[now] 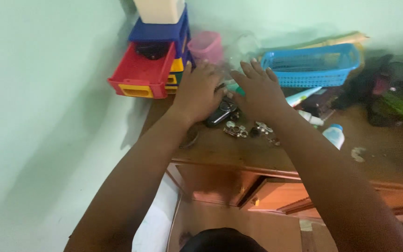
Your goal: Organizing various small items from a desk surface into a plastic drawer unit.
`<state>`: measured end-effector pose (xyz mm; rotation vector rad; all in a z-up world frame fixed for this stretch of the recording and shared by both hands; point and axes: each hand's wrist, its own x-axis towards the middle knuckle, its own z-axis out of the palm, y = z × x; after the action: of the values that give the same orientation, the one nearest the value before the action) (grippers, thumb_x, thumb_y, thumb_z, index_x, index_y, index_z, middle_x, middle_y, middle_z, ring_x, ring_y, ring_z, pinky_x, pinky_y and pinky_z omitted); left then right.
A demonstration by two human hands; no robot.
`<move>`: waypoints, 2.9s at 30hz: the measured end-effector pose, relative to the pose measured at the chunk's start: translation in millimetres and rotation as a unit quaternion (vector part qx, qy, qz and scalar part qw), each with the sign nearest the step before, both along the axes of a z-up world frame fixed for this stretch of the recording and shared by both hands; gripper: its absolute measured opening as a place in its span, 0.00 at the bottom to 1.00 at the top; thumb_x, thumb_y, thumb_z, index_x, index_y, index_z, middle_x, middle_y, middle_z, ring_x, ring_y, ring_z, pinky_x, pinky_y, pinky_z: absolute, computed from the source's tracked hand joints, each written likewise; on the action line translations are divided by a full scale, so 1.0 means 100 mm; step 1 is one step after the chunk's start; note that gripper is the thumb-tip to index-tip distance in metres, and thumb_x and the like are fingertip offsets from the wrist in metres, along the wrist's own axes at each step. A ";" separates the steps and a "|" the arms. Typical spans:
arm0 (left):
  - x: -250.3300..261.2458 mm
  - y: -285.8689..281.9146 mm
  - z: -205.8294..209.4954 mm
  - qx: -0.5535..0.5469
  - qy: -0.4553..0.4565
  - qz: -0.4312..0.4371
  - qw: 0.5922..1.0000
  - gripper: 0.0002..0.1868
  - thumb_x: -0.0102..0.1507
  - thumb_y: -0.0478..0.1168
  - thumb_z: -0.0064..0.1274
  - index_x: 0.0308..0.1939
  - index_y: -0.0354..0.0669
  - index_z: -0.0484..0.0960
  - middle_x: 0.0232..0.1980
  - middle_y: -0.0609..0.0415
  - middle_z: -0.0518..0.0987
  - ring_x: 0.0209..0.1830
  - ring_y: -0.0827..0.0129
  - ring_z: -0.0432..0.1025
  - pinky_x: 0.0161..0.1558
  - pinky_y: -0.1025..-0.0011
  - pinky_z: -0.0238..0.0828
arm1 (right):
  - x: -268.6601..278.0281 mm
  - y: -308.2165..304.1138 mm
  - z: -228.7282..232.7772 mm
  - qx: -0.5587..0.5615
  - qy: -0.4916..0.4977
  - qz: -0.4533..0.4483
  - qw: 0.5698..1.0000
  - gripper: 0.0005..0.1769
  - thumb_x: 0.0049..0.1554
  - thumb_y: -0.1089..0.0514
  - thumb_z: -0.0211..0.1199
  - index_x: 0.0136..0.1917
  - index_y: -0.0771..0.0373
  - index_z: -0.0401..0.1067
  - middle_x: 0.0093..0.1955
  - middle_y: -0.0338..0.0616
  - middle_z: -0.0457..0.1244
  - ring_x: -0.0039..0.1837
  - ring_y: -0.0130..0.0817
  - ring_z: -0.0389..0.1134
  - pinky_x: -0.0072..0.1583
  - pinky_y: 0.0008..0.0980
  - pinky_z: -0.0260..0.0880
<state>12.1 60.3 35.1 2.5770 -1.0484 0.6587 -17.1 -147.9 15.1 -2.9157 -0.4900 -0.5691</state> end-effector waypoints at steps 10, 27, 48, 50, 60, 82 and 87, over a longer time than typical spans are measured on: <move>-0.25 -0.65 -0.34 0.078 0.137 -0.037 0.987 0.24 0.65 0.51 0.55 0.62 0.45 0.79 0.59 0.47 0.78 0.63 0.51 0.70 0.67 0.47 0.60 | -0.42 -0.74 -0.33 0.030 -0.022 -0.021 0.999 0.30 0.59 0.43 0.64 0.70 0.59 0.70 0.76 0.60 0.57 0.76 0.62 0.55 0.71 0.59 0.56; -0.11 -0.64 -0.97 0.019 0.176 -0.066 0.982 0.22 0.57 0.42 0.59 0.55 0.47 0.82 0.55 0.45 0.80 0.54 0.47 0.75 0.50 0.52 0.72 | -0.71 -0.85 -0.47 0.132 0.037 -0.023 0.990 0.19 0.52 0.53 0.69 0.57 0.58 0.78 0.57 0.50 0.69 0.60 0.54 0.68 0.60 0.51 0.68; -0.17 -0.47 -0.74 -0.022 0.228 -0.035 0.973 0.11 0.62 0.42 0.54 0.45 0.44 0.84 0.52 0.49 0.81 0.52 0.51 0.76 0.51 0.54 0.72 | -0.75 -1.10 -0.30 0.169 0.055 -0.114 0.978 0.17 0.59 0.58 0.60 0.61 0.56 0.77 0.62 0.48 0.68 0.64 0.51 0.69 0.63 0.49 0.69; -0.23 -0.50 -0.62 -0.002 0.239 -0.028 0.971 0.11 0.63 0.43 0.54 0.47 0.45 0.84 0.51 0.48 0.80 0.52 0.51 0.76 0.52 0.55 0.72 | -0.76 -1.14 -0.28 0.151 0.066 -0.131 0.977 0.17 0.59 0.58 0.60 0.62 0.56 0.76 0.62 0.49 0.68 0.64 0.51 0.68 0.63 0.49 0.68; -0.12 -0.50 -0.72 -0.008 0.247 -0.023 0.969 0.10 0.65 0.41 0.52 0.48 0.45 0.84 0.50 0.48 0.81 0.52 0.51 0.76 0.52 0.54 0.71 | -0.74 -1.24 -0.28 0.134 0.084 -0.138 0.978 0.17 0.61 0.56 0.60 0.62 0.57 0.76 0.62 0.50 0.68 0.64 0.51 0.68 0.63 0.50 0.68; -0.18 -0.09 -1.09 -0.007 0.284 -0.080 0.955 0.25 0.59 0.40 0.62 0.60 0.48 0.79 0.55 0.47 0.77 0.53 0.51 0.74 0.52 0.57 0.71 | -0.27 -0.96 -0.65 -0.024 0.059 -0.043 0.997 0.30 0.48 0.58 0.70 0.65 0.48 0.75 0.62 0.47 0.66 0.60 0.54 0.68 0.58 0.53 0.71; -0.19 -0.10 -1.19 0.007 0.316 -0.051 0.947 0.16 0.59 0.39 0.63 0.51 0.48 0.82 0.52 0.50 0.81 0.53 0.52 0.76 0.52 0.57 0.72 | -0.33 -0.94 -0.50 -0.015 0.109 -0.073 0.991 0.23 0.48 0.57 0.70 0.58 0.47 0.76 0.63 0.42 0.66 0.61 0.51 0.68 0.58 0.54 0.69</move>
<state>-7.1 50.4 -83.7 2.4458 -0.9423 -0.2066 -50.0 -241.7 -34.9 -3.0102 -0.2619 -0.2563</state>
